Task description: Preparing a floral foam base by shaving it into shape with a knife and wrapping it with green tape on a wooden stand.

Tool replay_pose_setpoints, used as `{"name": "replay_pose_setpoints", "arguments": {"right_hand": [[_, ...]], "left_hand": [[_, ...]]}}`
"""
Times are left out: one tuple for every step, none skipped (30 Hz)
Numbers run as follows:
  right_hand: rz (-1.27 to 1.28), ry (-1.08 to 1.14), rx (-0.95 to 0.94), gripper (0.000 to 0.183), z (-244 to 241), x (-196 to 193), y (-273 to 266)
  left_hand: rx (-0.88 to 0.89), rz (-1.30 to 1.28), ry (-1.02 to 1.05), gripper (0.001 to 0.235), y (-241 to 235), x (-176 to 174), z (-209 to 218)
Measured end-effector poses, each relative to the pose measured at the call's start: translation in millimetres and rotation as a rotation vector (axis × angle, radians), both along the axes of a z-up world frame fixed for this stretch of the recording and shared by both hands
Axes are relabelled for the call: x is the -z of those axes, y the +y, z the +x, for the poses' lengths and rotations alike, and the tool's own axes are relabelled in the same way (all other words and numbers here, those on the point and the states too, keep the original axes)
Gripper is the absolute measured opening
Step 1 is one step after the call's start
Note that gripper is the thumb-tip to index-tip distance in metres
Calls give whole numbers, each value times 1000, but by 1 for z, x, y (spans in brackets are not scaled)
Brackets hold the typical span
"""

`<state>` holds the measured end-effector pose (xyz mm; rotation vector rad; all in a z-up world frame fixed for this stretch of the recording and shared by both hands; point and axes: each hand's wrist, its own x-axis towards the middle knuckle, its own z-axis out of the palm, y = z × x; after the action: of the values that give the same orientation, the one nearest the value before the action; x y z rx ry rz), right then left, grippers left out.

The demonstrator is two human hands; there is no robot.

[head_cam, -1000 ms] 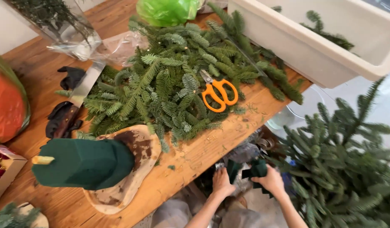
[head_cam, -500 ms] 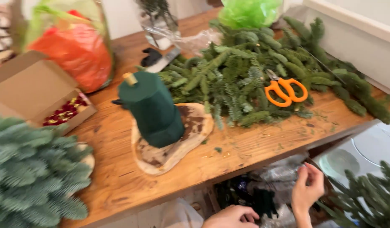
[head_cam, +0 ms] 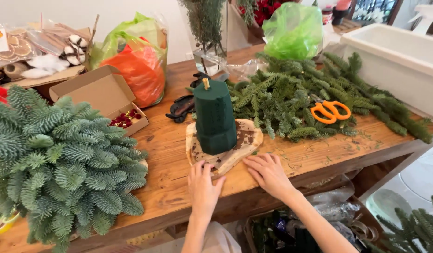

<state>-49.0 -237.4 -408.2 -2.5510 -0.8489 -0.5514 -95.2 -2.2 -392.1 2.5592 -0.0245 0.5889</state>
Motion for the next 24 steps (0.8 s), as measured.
{"name": "replay_pose_setpoints", "arguments": {"right_hand": [[-79,-95,44,38,9,1,-2],[-84,-107,49,38,14,-1,-4],[-94,-85,151,37,16,0,-5],[-102,-63,252,39,18,1,-8],[-107,-54,260,39,25,5,-11],[-58,-98,271,34,33,9,-14],[-11,-147,288,30,42,11,-22],[-16,-144,303,30,50,19,-20],[-13,-133,323,29,61,25,-23],[-9,-123,343,27,71,31,-27],[-12,-122,360,27,70,27,-27],[35,-75,344,27,69,23,-28],[83,-27,323,27,68,20,-28],[80,-25,337,27,58,15,-34],[89,62,375,26,50,8,-37],[99,149,413,32,42,2,-40],[100,146,429,32,31,3,-53],[94,121,451,32,20,4,-67],[86,97,479,33,7,5,-83],[83,96,501,33,-11,5,-98],[150,66,544,21,-29,5,-110],[217,35,587,22,-48,4,-121],[218,33,594,22,-57,11,-135],[242,82,683,23,-66,19,-148]], "left_hand": [[-17,56,-28,45,-3,7,7],[-12,50,-40,45,-2,6,9],[-12,44,-53,42,0,7,8],[-12,38,-67,39,0,9,7],[-3,34,-58,39,3,10,7],[21,49,-115,37,6,12,7],[52,63,-176,36,5,12,10],[67,57,-173,36,10,12,8],[75,75,-193,36,11,12,9],[82,93,-212,35,12,11,11],[99,90,-213,35,13,10,12],[85,113,-170,37,14,8,13],[68,136,-126,39,15,7,13],[82,133,-125,39,15,9,12],[73,132,-120,38,16,9,13],[65,132,-116,38,17,10,13],[80,130,-119,38,19,9,13],[75,164,-152,40,20,9,13],[74,194,-184,41,18,10,13],[95,189,-185,41,16,12,13],[61,183,-173,42,17,14,13],[27,177,-161,42,18,16,13],[35,177,-163,42,18,14,13],[46,173,-110,44,18,11,13]]}}
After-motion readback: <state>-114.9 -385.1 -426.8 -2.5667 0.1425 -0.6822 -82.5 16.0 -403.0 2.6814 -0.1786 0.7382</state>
